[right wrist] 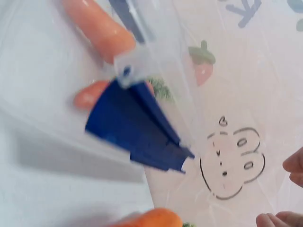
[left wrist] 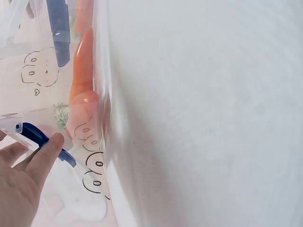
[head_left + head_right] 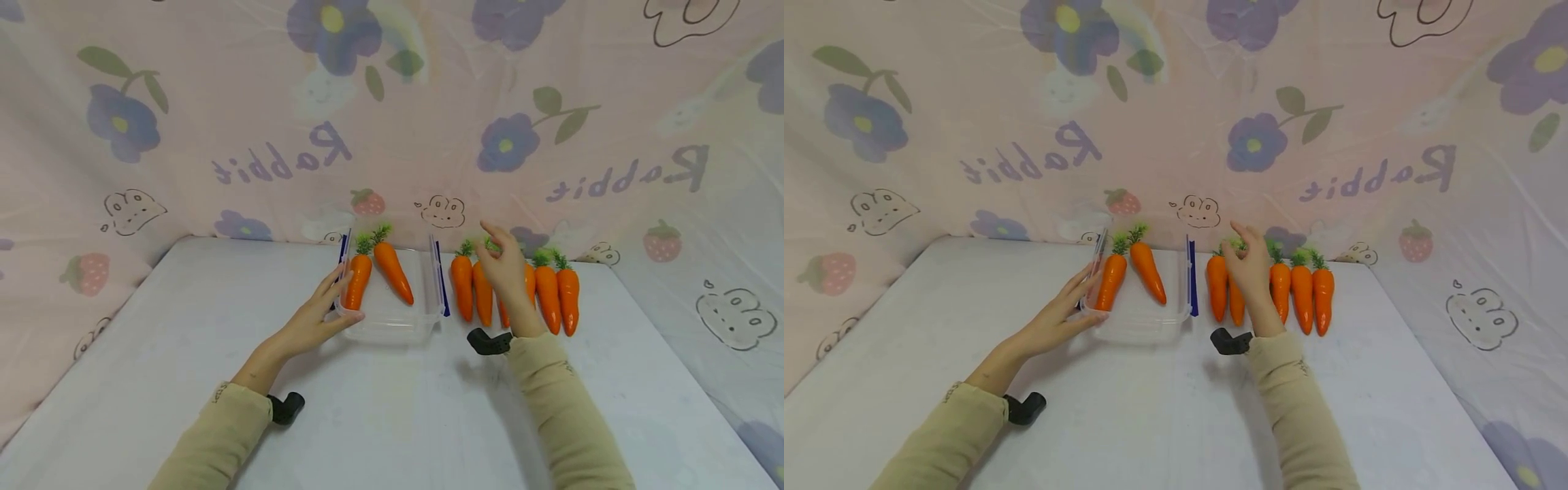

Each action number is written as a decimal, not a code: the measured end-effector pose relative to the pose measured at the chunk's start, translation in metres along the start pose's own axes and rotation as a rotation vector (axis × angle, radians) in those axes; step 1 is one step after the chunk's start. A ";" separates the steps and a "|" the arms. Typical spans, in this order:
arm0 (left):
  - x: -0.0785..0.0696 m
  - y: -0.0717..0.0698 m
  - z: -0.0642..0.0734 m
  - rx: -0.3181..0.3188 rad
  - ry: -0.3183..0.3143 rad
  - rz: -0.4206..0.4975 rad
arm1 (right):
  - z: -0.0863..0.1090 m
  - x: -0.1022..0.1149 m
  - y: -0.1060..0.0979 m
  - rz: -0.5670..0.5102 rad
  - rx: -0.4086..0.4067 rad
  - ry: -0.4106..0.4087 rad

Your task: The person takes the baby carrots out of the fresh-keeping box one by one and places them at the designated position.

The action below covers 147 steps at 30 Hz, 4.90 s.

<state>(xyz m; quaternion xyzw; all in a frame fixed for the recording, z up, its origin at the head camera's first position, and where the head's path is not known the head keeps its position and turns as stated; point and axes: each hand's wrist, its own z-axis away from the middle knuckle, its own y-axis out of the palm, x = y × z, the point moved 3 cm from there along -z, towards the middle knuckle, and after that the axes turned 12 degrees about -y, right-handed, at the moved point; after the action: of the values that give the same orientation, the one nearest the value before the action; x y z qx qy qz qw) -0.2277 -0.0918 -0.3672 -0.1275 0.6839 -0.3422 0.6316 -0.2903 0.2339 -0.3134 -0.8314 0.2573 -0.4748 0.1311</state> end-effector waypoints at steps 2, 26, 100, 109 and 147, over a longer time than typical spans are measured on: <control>0.000 0.000 0.000 0.001 -0.002 0.003 | -0.001 0.006 0.006 -0.022 0.000 -0.002; -0.001 -0.001 0.001 0.003 0.014 0.011 | -0.009 0.044 0.069 -0.134 0.119 -0.057; 0.000 0.001 -0.001 0.005 -0.011 0.015 | 0.005 0.035 0.141 0.339 0.705 -0.028; 0.000 0.000 -0.002 -0.003 0.002 0.011 | 0.003 0.033 0.142 0.377 0.746 0.058; 0.000 0.001 0.000 -0.001 0.009 0.010 | 0.011 0.050 0.088 0.060 0.155 -0.163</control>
<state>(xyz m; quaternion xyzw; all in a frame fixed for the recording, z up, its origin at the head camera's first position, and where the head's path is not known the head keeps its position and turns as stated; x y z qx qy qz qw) -0.2268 -0.0909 -0.3675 -0.1229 0.6876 -0.3391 0.6301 -0.2868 0.1326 -0.3231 -0.8465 0.2333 -0.4199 0.2295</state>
